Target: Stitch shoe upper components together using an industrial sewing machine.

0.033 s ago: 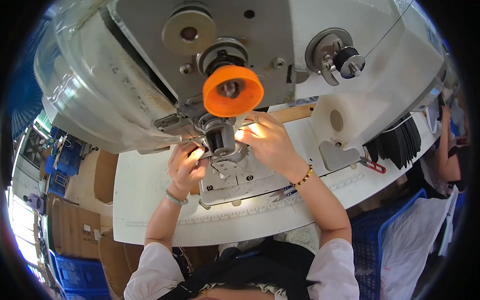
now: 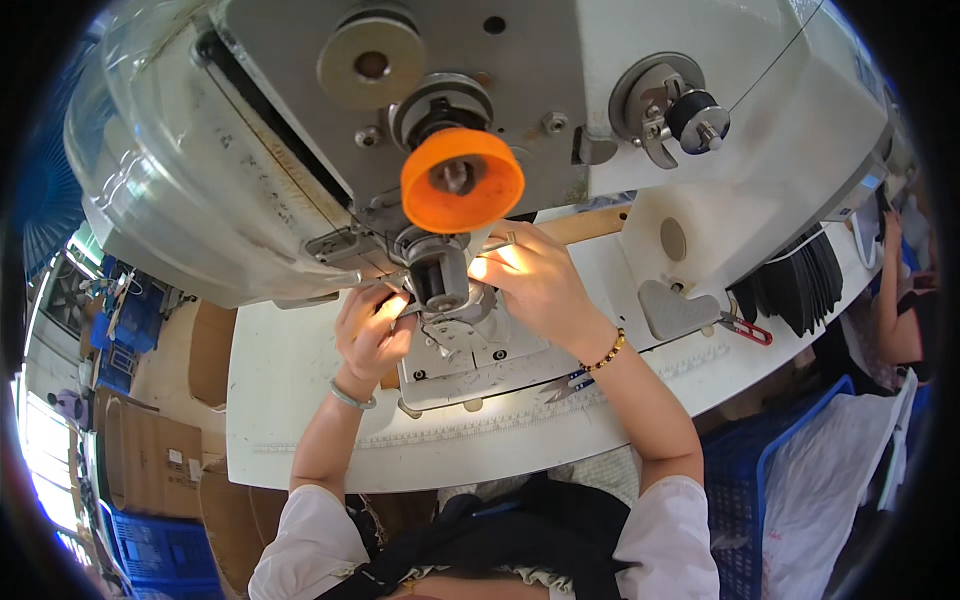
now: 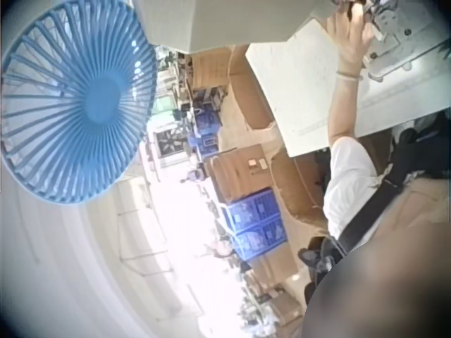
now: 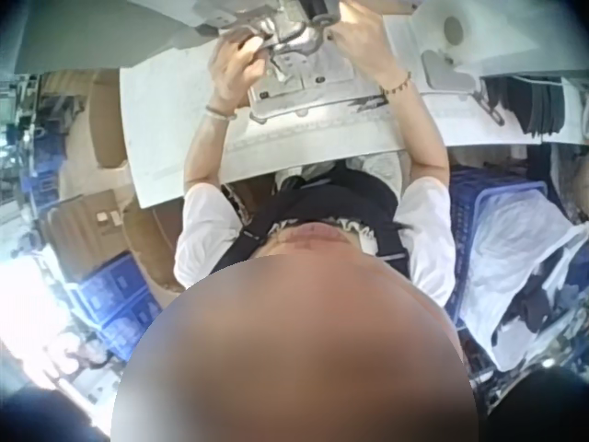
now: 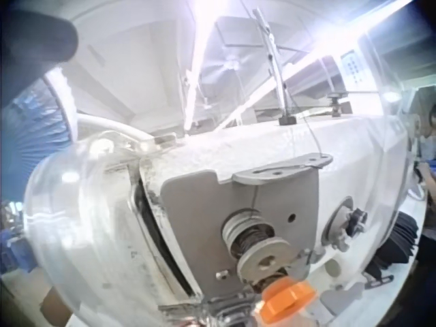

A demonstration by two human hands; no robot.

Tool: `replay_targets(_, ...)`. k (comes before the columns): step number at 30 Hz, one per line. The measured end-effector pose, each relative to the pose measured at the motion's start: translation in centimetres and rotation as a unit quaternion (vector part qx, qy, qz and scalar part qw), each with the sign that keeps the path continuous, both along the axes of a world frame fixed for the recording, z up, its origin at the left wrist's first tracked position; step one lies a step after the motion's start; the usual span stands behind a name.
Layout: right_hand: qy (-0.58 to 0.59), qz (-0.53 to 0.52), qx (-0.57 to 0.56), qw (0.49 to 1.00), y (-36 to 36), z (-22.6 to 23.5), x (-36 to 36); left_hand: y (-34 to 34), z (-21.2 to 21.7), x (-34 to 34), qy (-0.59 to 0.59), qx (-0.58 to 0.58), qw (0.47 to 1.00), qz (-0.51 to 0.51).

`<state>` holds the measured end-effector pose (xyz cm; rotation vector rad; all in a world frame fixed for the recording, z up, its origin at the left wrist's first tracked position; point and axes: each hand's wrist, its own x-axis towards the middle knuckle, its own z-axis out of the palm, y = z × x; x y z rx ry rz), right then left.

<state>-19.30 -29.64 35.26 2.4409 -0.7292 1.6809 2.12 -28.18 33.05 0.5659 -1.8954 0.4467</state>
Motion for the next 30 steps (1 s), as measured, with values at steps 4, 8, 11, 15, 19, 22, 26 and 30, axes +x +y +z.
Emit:
replay_targets(4, 0.015, 0.003, 0.02, 1.0, -0.26, -0.06, 0.0, -0.13, 0.1, 0.19, -0.014, -0.004, 1.0, 0.007)
replay_targets(8, 0.016, 0.016, 0.031, 0.999, -0.38, -0.06, -0.02, -0.39, 0.22, 0.28, -0.01, -0.013, 1.0, 0.008)
replay_targets(11, 0.016, 0.002, 0.018, 1.0, -0.29, 0.0, 0.0, -0.57, 0.26, 0.27, -0.005, -0.013, 1.0, 0.003)
replay_targets(15, 0.019, -0.016, 0.012, 1.0, -0.21, 0.14, 0.11, -0.67, 0.27, 0.2, -0.001, -0.011, 1.0, 0.003)
replay_targets(19, 0.0, -0.001, 0.031, 1.0, -0.08, 0.31, 0.25, -0.79, 0.23, 0.08, 0.008, -0.018, 1.0, 0.012)
replay_targets(22, 0.002, 0.001, 0.032, 0.999, 0.05, 0.51, 0.23, -0.83, 0.18, 0.09, 0.011, -0.017, 1.0, 0.024)
replay_targets(26, 0.007, -0.028, 0.001, 1.0, 0.19, 0.66, 0.29, -0.79, 0.07, 0.11, 0.021, 0.0, 0.999, 0.034)
replay_targets(30, 0.004, -0.035, 0.002, 0.999, 0.14, 0.58, 0.32, -0.84, 0.09, 0.04, 0.028, 0.012, 0.999, 0.034)
